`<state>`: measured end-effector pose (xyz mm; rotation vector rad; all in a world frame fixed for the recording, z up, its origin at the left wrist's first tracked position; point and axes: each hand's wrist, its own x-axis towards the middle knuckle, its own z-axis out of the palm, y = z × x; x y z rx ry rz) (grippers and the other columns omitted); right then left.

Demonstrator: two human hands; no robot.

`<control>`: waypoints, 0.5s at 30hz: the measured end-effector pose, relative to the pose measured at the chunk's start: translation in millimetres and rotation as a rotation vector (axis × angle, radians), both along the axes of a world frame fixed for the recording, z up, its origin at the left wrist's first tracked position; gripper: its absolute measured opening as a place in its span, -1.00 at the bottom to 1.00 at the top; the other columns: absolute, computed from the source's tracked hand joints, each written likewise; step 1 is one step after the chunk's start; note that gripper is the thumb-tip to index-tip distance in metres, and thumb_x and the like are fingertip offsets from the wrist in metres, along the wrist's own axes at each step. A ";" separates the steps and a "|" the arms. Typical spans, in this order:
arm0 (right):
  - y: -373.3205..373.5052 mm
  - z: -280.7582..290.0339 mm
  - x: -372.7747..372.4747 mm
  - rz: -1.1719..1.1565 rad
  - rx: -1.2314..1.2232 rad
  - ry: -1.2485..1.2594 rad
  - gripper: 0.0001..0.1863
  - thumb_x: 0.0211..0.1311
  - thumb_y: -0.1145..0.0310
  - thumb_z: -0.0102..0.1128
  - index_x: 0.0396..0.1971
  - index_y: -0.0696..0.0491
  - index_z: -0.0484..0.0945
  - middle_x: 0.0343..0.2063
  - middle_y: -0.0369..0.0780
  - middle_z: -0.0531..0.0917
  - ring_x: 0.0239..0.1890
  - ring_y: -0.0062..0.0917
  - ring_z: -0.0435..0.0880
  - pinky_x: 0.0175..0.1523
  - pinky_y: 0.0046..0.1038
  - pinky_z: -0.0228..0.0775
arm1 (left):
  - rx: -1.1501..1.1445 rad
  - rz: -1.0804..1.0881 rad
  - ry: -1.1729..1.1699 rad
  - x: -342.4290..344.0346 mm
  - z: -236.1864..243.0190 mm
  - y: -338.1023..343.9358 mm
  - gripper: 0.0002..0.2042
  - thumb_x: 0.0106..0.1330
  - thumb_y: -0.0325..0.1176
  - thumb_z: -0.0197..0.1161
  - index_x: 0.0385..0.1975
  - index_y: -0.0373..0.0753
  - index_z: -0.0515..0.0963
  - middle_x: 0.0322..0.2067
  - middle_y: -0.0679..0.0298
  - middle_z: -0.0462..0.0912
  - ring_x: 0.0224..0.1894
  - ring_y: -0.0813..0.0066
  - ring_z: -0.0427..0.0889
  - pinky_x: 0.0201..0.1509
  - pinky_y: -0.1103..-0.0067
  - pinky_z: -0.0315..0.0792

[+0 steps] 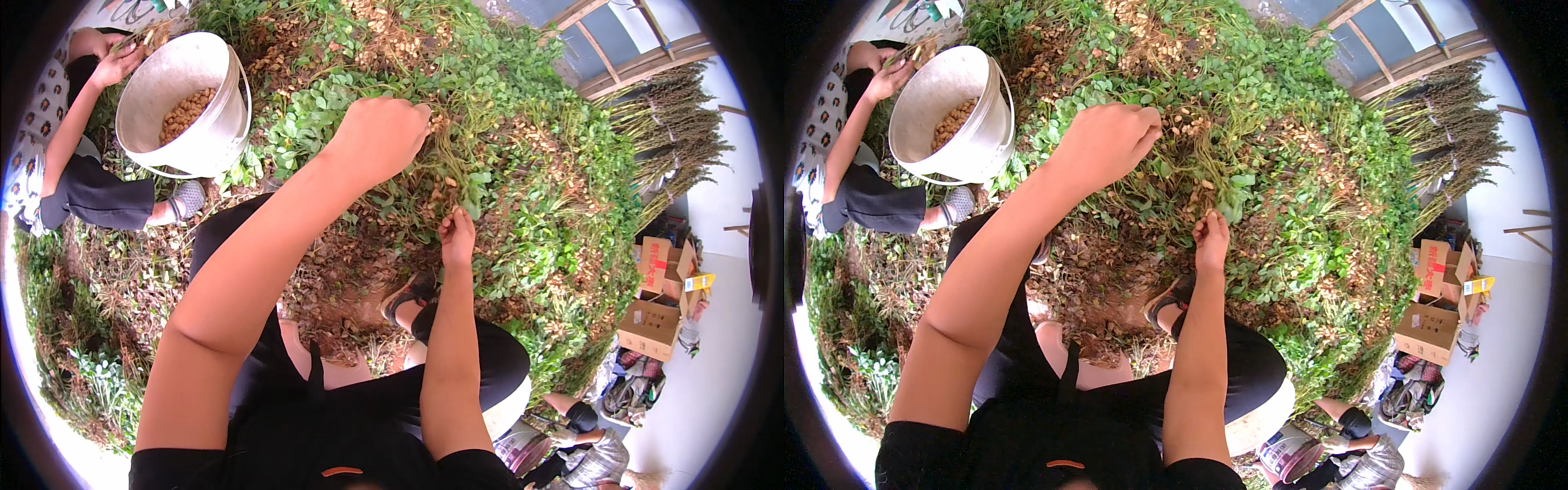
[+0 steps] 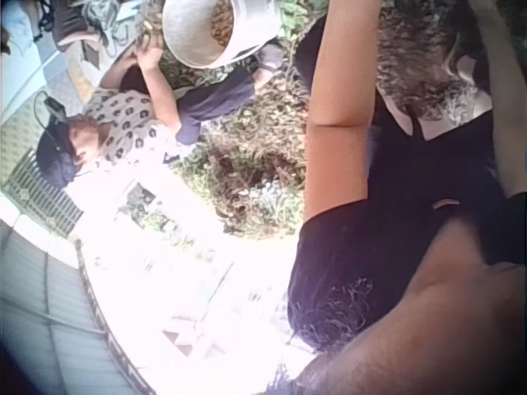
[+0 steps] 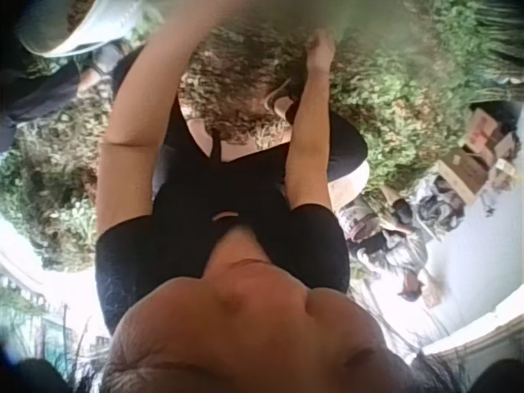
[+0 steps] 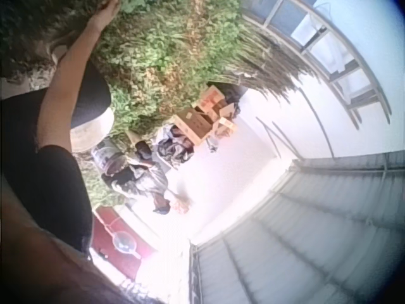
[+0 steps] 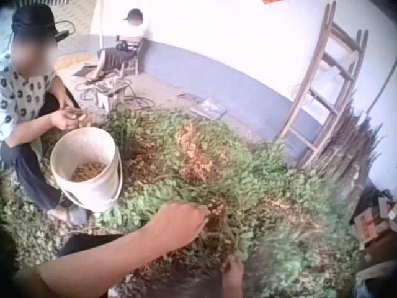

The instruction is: The person plucks peanuts one at a time from a bunch of peanut plants and places them into a bucket.

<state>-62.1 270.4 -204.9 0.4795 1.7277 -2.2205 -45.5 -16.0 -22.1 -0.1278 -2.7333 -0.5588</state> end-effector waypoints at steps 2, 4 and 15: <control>4.2 38.9 4.3 0.053 -0.124 0.037 -0.85 0.50 0.26 0.04 -0.18 0.04 0.46 -0.44 -0.38 0.49 -0.44 -0.63 0.48 -0.28 -0.51 0.36 | 0.067 0.004 -0.034 1.2 0.4 2.4 -0.81 0.35 -0.24 0.16 -0.31 -0.23 0.58 -0.45 0.14 0.67 -0.39 0.10 0.68 -0.30 0.27 0.58; 8.6 81.6 12.7 0.085 -0.181 0.089 -0.80 0.43 0.23 0.15 -0.17 0.05 0.51 -0.27 -0.26 0.63 -0.23 -0.51 0.62 -0.20 -0.49 0.44 | 0.148 -0.005 -0.125 2.8 1.3 7.5 -0.78 0.37 -0.21 0.15 -0.27 -0.24 0.58 -0.41 0.12 0.69 -0.34 0.06 0.69 -0.23 0.23 0.57; -0.2 249.6 58.1 0.301 -0.338 0.505 -0.71 0.33 0.21 0.24 -0.08 0.03 0.47 -0.48 -0.34 0.46 -0.51 -0.66 0.39 -0.37 -0.61 0.28 | 0.566 -0.361 -0.681 30.2 12.2 42.3 -0.36 0.45 0.13 0.00 0.12 -0.45 0.43 -0.10 -0.05 0.67 -0.01 0.10 0.65 0.10 0.30 0.51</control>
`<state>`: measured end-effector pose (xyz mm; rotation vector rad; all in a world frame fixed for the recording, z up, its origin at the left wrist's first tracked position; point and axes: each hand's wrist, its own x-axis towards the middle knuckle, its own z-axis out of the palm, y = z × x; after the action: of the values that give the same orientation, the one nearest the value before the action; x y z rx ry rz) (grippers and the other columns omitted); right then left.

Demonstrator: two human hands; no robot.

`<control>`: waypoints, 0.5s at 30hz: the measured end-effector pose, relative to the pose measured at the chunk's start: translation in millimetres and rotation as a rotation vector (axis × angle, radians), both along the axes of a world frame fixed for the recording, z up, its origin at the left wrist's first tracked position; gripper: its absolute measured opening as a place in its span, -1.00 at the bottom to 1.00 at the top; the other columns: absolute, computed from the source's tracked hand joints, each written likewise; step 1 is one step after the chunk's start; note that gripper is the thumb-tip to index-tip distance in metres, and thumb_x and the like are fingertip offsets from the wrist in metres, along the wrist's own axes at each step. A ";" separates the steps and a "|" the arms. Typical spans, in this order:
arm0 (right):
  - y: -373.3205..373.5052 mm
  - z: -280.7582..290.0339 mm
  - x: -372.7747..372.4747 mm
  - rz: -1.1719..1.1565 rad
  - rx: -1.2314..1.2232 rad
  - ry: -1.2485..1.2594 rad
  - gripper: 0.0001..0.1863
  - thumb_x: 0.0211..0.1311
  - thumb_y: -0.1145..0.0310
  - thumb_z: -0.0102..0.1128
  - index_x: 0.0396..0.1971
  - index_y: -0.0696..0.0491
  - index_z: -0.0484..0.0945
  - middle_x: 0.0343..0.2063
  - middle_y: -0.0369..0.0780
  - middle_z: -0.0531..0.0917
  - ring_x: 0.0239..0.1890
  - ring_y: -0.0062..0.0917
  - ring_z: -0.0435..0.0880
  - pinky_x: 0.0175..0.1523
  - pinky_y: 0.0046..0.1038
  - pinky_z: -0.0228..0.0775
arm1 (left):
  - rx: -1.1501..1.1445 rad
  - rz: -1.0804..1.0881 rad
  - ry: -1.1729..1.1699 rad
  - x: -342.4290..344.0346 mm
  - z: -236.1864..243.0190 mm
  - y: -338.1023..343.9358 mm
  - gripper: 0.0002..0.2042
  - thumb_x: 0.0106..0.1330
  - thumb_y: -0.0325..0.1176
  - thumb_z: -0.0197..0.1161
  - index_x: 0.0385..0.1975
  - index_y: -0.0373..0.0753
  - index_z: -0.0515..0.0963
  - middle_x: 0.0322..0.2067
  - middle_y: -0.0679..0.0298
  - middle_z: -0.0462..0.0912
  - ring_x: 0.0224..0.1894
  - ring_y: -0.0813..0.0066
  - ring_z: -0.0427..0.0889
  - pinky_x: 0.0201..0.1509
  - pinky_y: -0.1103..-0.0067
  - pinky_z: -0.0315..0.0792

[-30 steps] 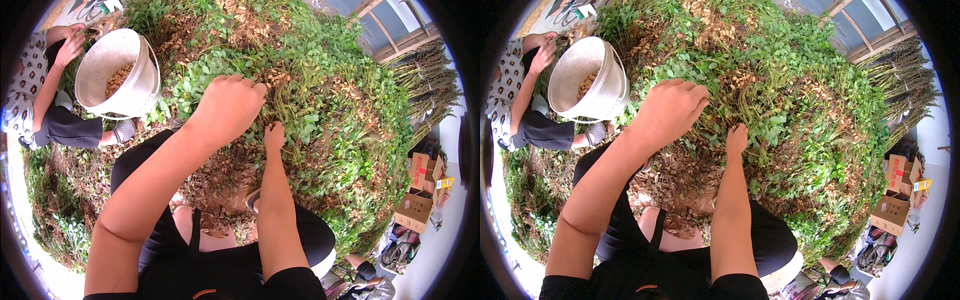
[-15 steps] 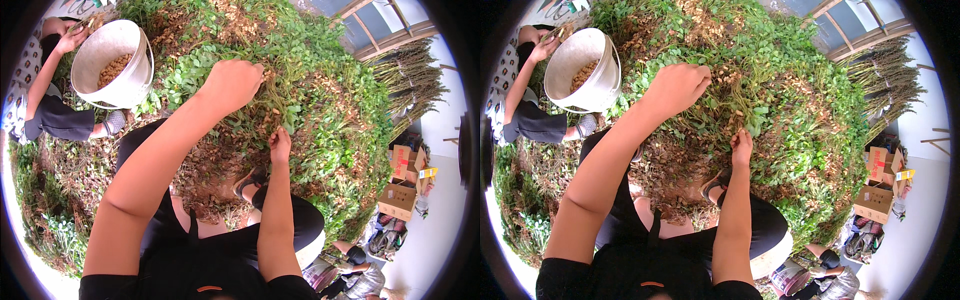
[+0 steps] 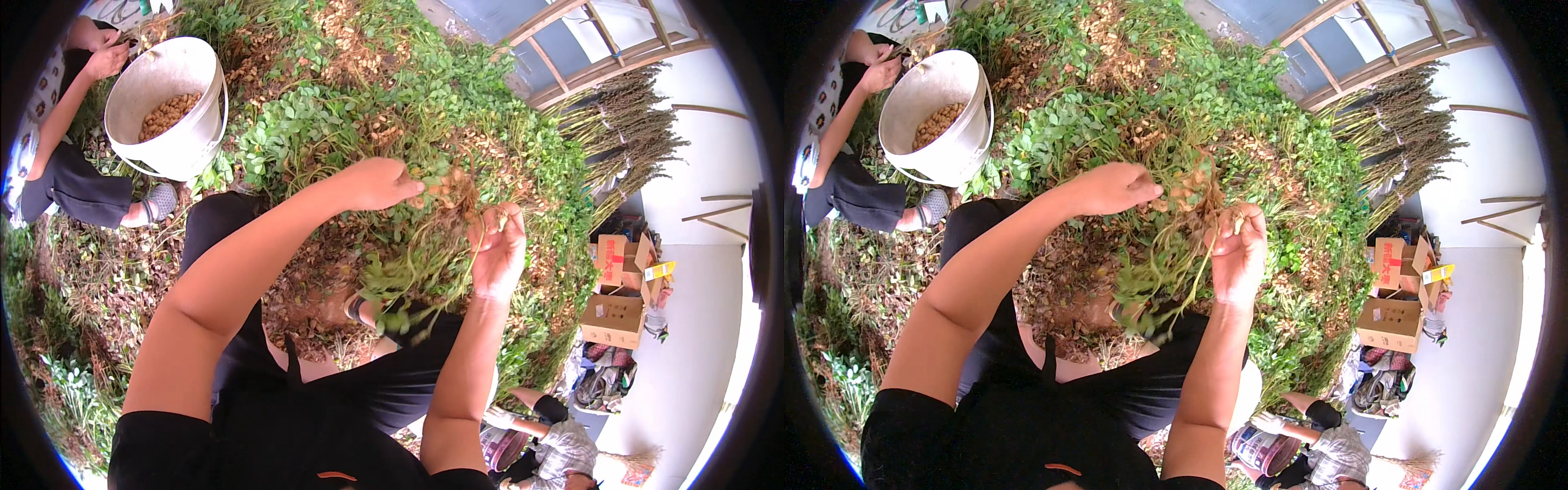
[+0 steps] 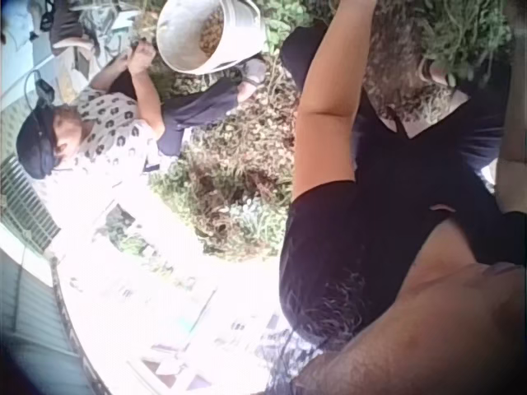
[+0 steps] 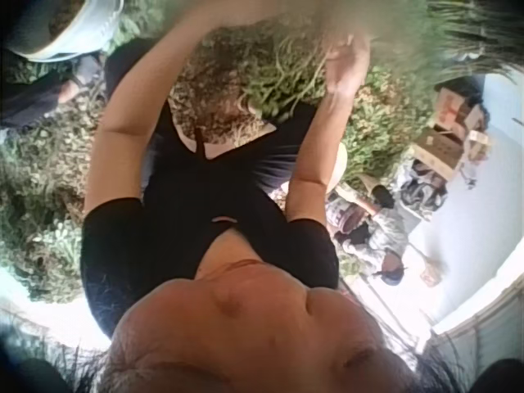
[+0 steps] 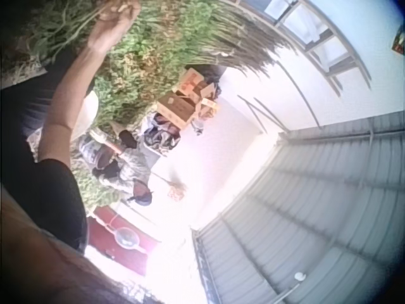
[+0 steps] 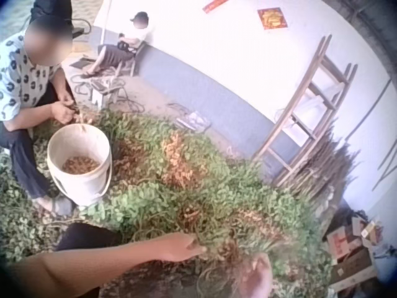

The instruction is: The person plucks peanuts one at a time from a bunch of peanut plants and places them into a bucket.

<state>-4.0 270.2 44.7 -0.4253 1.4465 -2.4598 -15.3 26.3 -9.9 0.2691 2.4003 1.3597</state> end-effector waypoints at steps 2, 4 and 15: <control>-8.3 10.0 4.4 -0.009 0.082 0.019 -0.73 0.32 0.20 0.24 -0.12 0.02 0.47 -0.50 -0.34 0.44 -0.51 -0.67 0.37 -0.36 -0.59 0.26 | 0.392 -0.087 -0.154 4.9 5.8 2.3 -0.23 0.42 0.29 -0.12 0.18 -0.43 0.42 0.00 -0.06 0.63 0.08 0.09 0.61 0.14 0.29 0.49; -18.2 12.5 6.3 0.024 0.155 0.051 -0.75 0.32 0.19 0.23 -0.15 0.00 0.46 -0.51 -0.35 0.43 -0.51 -0.67 0.36 -0.36 -0.58 0.25 | 0.586 -0.104 -0.243 6.7 12.0 2.5 -0.12 0.38 0.40 -0.21 0.24 -0.42 0.39 0.10 -0.09 0.56 0.17 0.08 0.54 0.20 0.28 0.45; -62.5 7.4 -32.4 0.233 0.362 0.188 -0.76 0.50 0.24 -0.03 -0.10 0.12 0.42 -0.37 -0.25 0.60 -0.49 -0.68 0.51 -0.36 -0.60 0.45 | 0.760 0.063 -0.390 -9.5 4.0 3.7 -0.31 0.36 0.21 0.05 0.29 -0.22 0.32 0.23 0.08 0.42 0.28 0.18 0.39 0.24 0.16 0.34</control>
<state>-36.4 207.7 52.1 -0.7129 1.7602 -1.9682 -24.8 30.0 -5.9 0.1004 1.5157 2.0825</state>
